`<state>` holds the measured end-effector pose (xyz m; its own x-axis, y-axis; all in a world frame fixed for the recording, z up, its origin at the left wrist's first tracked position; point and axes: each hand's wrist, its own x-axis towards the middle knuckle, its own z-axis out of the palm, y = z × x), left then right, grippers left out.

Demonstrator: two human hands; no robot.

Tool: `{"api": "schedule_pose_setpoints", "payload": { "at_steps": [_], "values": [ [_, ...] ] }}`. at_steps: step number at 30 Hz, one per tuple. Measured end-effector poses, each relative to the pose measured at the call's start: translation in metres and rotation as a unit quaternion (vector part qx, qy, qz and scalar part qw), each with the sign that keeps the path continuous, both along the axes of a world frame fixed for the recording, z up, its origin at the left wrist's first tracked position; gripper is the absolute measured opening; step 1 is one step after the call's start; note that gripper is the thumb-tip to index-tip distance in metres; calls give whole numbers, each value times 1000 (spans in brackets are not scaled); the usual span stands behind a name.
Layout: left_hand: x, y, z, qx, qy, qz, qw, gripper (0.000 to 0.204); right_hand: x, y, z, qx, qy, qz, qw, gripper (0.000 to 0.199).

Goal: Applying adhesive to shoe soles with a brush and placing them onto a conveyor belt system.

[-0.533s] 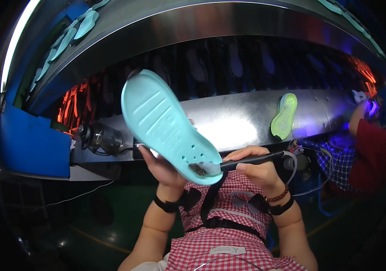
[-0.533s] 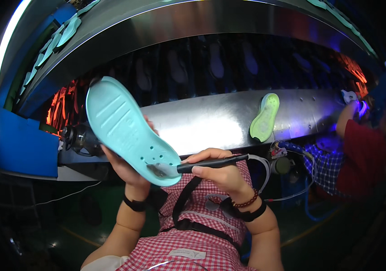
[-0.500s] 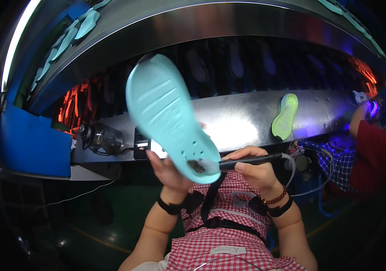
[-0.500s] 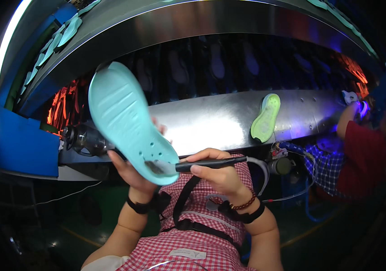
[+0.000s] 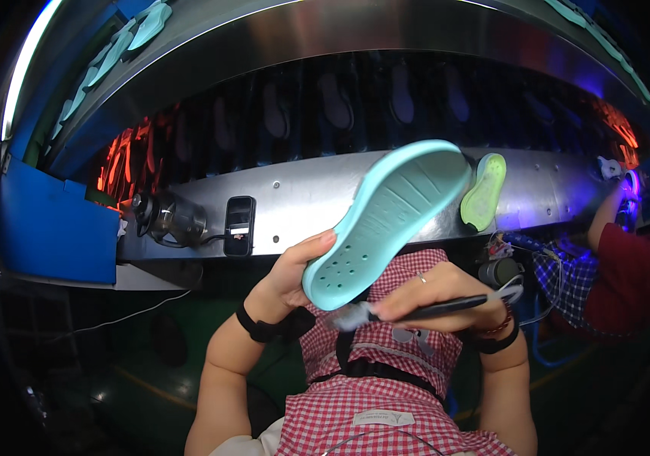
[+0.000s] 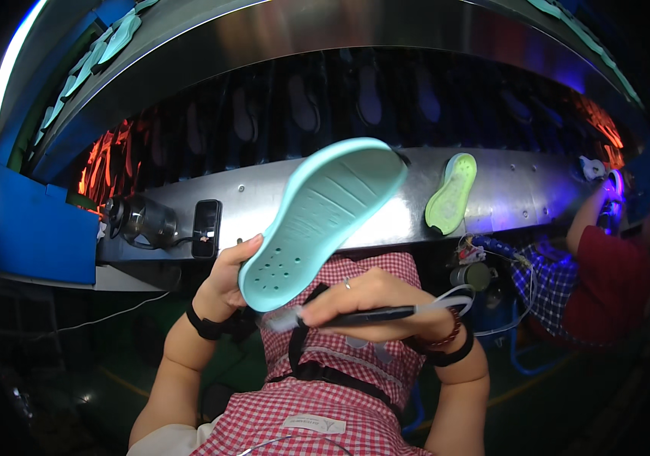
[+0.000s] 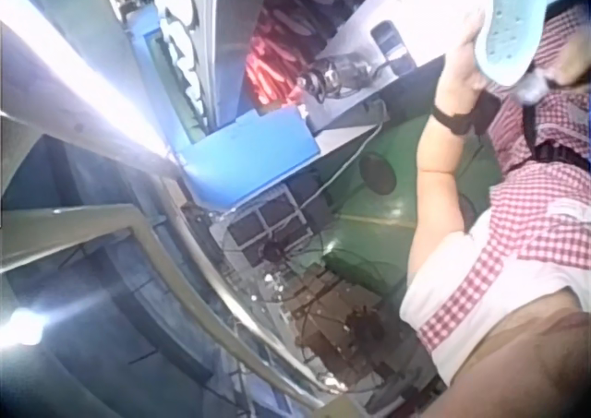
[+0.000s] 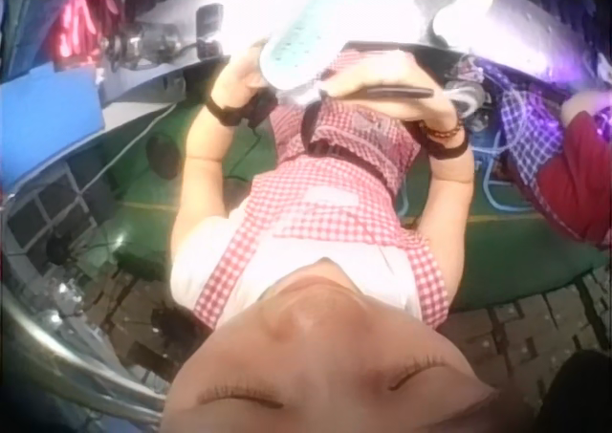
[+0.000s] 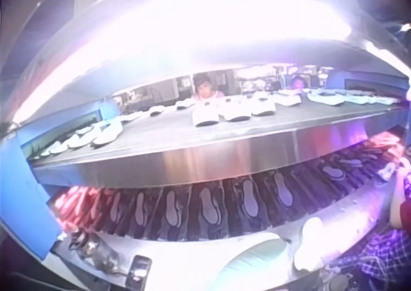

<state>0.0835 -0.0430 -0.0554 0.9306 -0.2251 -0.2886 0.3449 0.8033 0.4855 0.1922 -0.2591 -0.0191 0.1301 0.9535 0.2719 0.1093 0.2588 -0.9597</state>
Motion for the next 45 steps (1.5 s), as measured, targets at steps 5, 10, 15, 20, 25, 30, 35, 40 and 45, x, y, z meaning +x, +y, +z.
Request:
{"api": "schedule_pose_setpoints", "payload": {
  "at_steps": [5,10,15,20,25,30,35,40,45],
  "values": [
    [5,2,14,61,23,-124,990,60,14,0,-4,31,-13,-40,999,20],
    [-1,7,21,149,62,-128,979,62,24,-12,16,-9,-62,34,997,18],
    [-5,14,30,140,53,-100,984,59,22,-12,7,21,-66,-35,997,17],
    [-21,29,18,21,14,-32,999,59,17,-20,10,11,-76,-85,993,19],
    [-25,22,51,200,27,5,979,61,8,-21,-3,28,-90,-137,986,22],
    [-30,26,9,-69,-36,166,983,64,-11,-25,28,61,-85,-127,986,23],
    [7,-18,-31,-79,-41,134,987,80,-6,3,-21,-41,-20,-226,973,20],
    [7,-43,-45,-58,-1,208,976,85,-13,18,-41,-95,68,-299,947,19],
    [8,-24,-43,37,-26,324,945,83,-36,13,-33,42,-261,-252,931,21]
  ]
}}
